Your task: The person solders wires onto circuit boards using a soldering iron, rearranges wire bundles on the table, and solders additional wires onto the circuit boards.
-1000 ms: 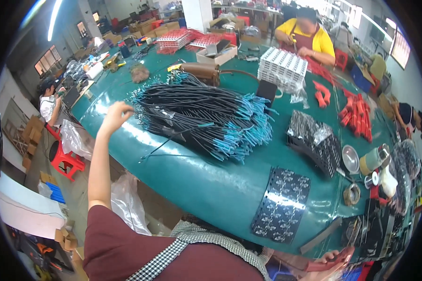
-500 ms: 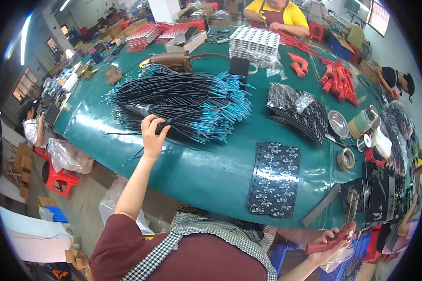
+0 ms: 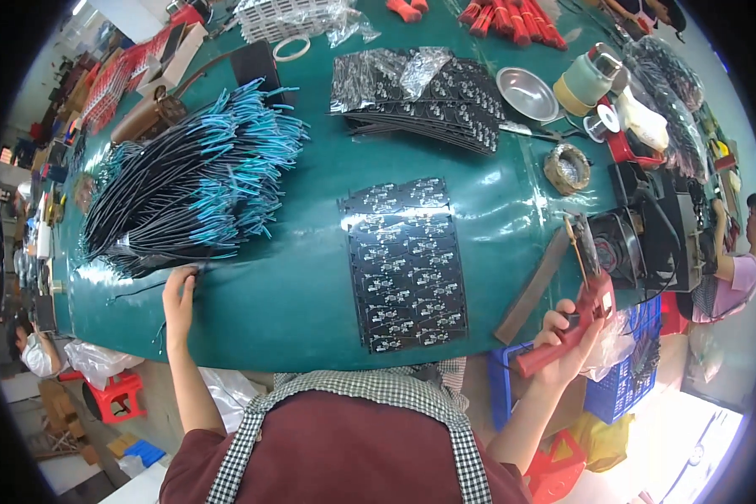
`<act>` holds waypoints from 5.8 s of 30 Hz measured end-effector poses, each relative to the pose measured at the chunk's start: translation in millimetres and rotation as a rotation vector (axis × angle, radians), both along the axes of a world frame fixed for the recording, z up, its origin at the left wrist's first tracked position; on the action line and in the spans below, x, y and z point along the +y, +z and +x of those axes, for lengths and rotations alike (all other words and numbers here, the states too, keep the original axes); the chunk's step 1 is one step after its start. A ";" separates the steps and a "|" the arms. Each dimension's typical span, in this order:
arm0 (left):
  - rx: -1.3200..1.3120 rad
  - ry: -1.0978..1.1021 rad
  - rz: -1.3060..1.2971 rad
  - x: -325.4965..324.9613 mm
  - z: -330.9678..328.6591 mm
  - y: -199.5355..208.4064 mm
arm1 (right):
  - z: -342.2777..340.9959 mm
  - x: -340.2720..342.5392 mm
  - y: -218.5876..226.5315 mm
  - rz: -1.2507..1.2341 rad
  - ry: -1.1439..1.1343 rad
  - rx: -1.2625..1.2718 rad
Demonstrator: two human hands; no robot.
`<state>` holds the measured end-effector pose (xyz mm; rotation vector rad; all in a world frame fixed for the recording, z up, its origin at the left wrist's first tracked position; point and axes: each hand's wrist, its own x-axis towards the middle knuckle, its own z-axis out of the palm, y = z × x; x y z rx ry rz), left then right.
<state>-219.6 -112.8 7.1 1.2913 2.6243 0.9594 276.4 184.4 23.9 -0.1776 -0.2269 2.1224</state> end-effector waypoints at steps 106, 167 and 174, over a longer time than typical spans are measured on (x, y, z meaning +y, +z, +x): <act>0.347 -0.763 0.153 230.0 112.6 -23.4 | -119.7 -26.3 15.3 0.367 0.233 -1.074; 0.119 -0.090 0.130 199.9 103.2 -1.2 | -79.4 -29.7 13.6 0.367 -0.160 -1.137; 0.287 -0.532 0.333 259.9 135.5 16.4 | -78.4 -17.7 17.2 0.345 -0.110 -1.114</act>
